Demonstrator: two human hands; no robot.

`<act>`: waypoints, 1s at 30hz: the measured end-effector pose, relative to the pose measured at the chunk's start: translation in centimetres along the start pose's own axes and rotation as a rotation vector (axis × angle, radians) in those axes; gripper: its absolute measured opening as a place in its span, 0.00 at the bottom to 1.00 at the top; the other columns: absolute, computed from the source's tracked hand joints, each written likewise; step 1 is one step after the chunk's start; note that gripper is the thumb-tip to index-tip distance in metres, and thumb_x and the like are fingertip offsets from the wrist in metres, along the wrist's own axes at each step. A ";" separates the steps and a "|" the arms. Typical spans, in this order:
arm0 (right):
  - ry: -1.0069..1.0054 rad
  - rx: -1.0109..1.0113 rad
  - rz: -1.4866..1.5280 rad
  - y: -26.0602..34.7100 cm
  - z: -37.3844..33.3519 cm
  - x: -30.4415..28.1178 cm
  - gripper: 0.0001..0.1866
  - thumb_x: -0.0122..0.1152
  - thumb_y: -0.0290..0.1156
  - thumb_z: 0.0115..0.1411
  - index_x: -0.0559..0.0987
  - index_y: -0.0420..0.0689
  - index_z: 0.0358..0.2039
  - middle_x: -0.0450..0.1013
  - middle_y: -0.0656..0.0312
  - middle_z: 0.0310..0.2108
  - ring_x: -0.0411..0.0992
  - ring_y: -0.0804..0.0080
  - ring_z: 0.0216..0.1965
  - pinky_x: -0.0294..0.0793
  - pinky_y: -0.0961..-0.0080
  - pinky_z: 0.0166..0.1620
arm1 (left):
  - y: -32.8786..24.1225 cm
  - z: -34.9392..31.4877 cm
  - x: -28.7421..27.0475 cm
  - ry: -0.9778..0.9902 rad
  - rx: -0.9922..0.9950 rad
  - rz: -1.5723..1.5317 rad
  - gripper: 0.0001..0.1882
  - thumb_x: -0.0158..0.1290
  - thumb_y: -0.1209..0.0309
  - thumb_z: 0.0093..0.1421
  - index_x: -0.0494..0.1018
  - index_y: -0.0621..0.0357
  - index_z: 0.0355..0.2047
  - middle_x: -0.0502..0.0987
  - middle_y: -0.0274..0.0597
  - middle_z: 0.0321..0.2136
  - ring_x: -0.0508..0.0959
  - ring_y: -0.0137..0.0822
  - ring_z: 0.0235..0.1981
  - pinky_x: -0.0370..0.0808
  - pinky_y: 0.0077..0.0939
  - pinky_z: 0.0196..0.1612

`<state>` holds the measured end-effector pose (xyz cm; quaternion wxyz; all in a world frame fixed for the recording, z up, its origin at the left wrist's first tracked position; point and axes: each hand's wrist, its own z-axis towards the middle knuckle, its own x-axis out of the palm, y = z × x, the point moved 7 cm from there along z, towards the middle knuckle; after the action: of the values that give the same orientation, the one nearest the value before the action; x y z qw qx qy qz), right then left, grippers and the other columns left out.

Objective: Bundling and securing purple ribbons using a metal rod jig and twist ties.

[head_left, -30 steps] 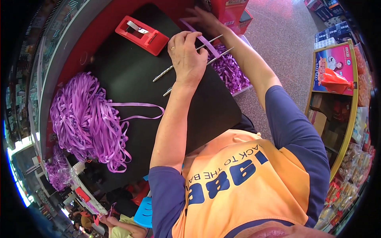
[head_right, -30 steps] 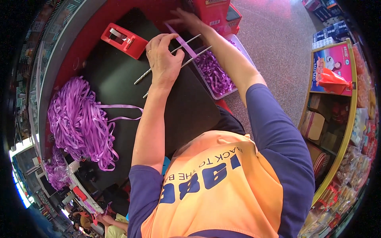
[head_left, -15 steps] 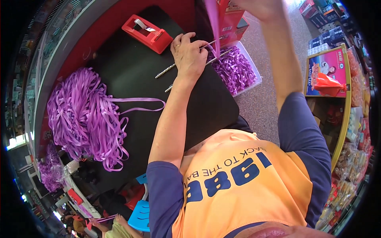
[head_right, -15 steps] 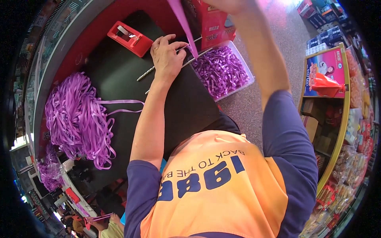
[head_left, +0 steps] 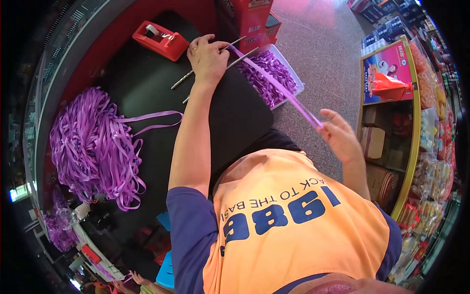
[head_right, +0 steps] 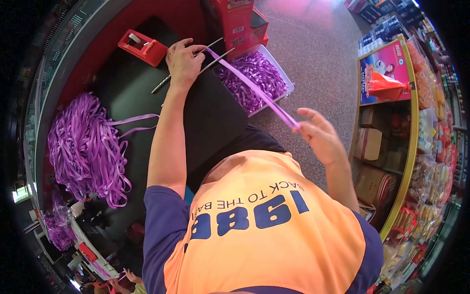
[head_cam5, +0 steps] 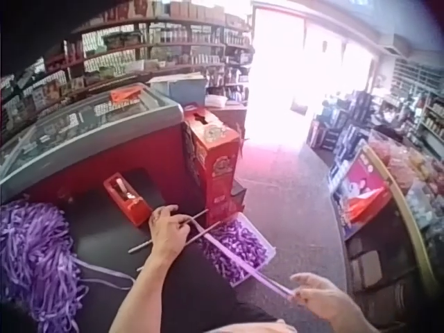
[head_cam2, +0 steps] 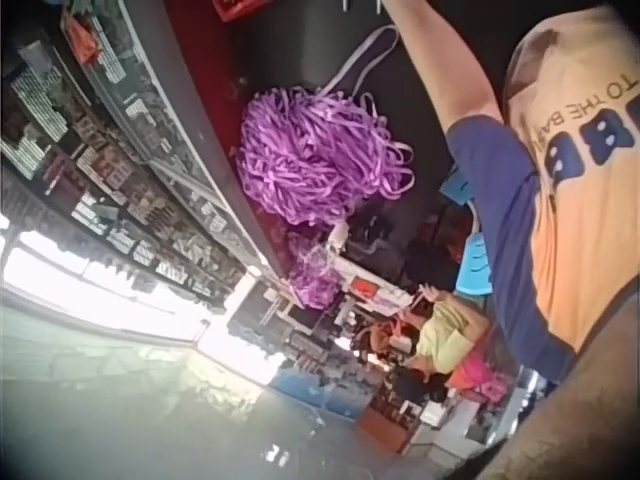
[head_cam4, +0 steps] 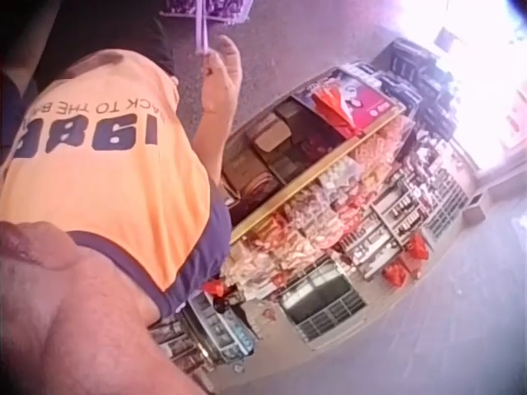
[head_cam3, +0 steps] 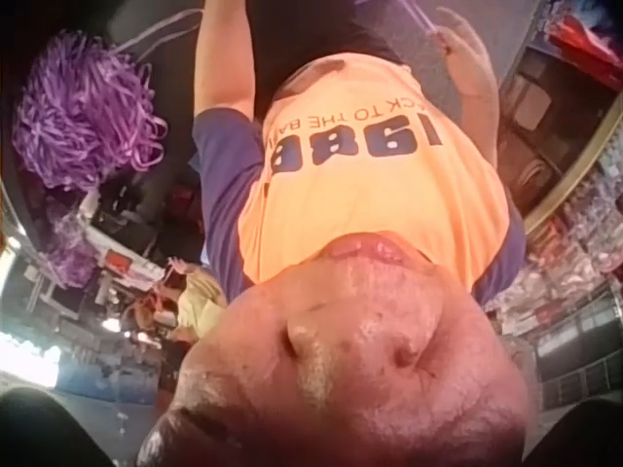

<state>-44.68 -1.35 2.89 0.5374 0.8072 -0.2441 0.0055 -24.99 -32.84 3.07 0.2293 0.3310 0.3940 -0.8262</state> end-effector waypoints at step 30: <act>0.133 -1.303 -0.679 8.4 -2.9 9.8 0.08 0.59 0.22 0.55 0.78 0.47 0.35 0.80 0.66 0.31 0.56 0.74 0.24 0.55 0.74 0.39 | 0.1 0.2 0.2 0.087 -0.053 -0.020 0.11 0.55 0.66 0.47 0.83 0.40 0.32 0.73 0.34 0.48 0.63 0.41 0.55 0.53 0.42 0.60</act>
<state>-38.70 -5.18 13.99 0.8937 0.3533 0.0984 -0.2583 -25.15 -33.13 2.95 0.2122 0.3563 0.4286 -0.8027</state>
